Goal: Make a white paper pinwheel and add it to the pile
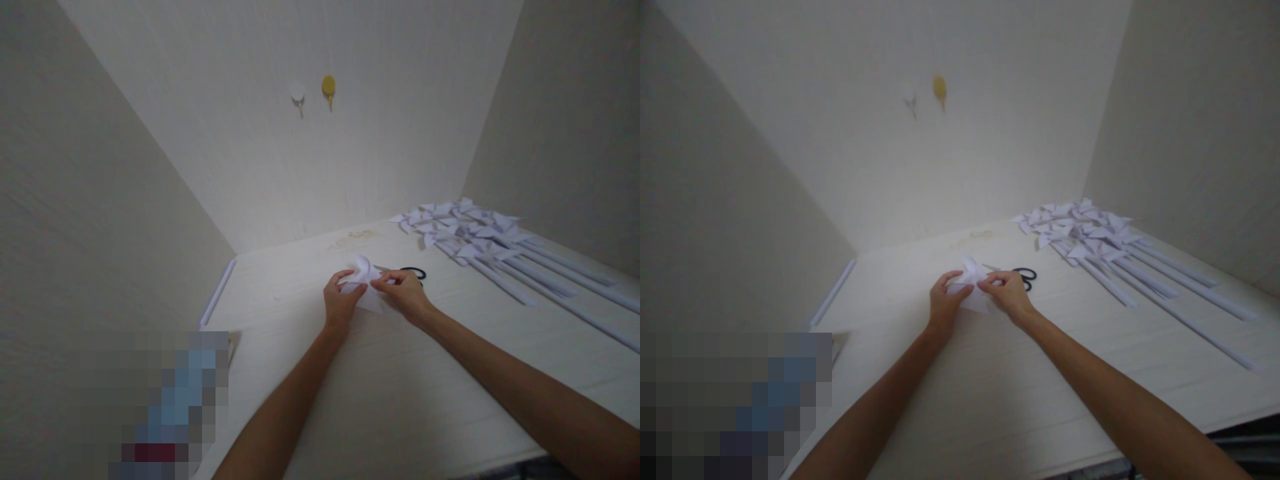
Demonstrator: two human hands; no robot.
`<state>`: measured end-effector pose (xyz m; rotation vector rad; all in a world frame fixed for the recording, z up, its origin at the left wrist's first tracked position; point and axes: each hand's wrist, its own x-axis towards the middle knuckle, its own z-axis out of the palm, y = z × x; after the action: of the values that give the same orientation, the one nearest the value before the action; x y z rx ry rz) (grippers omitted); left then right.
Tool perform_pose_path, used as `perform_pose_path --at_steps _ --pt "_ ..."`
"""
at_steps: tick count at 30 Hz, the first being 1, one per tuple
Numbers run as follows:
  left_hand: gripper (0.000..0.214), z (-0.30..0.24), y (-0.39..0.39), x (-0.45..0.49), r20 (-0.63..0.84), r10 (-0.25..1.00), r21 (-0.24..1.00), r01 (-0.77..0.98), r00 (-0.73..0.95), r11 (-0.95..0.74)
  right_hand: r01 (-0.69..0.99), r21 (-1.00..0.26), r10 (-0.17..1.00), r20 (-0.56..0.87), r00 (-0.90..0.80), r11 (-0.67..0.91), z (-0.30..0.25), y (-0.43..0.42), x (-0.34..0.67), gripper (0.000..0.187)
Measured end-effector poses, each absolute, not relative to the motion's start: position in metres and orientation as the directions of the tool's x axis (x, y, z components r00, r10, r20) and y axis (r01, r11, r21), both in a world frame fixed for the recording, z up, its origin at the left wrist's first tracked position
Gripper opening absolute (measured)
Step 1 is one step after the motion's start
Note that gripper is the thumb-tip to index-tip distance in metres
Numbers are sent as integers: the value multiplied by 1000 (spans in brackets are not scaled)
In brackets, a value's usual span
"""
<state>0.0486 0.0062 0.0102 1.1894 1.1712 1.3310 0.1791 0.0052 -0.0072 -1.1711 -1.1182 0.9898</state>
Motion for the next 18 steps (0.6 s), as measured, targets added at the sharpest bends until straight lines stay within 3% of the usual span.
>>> perform_pose_path --at_steps 7,11,18 --pt "44 12 6 48 38 999 995 -91 7 -37 41 -992 980 123 158 118 -7 7 183 21" --pt "62 14 11 42 -46 986 986 -151 162 71 65 -997 995 46 90 40 -3 7 189 22" --pt "86 18 18 31 -116 933 989 -43 340 139 329 -936 989 88 -121 124 3 6 198 19"
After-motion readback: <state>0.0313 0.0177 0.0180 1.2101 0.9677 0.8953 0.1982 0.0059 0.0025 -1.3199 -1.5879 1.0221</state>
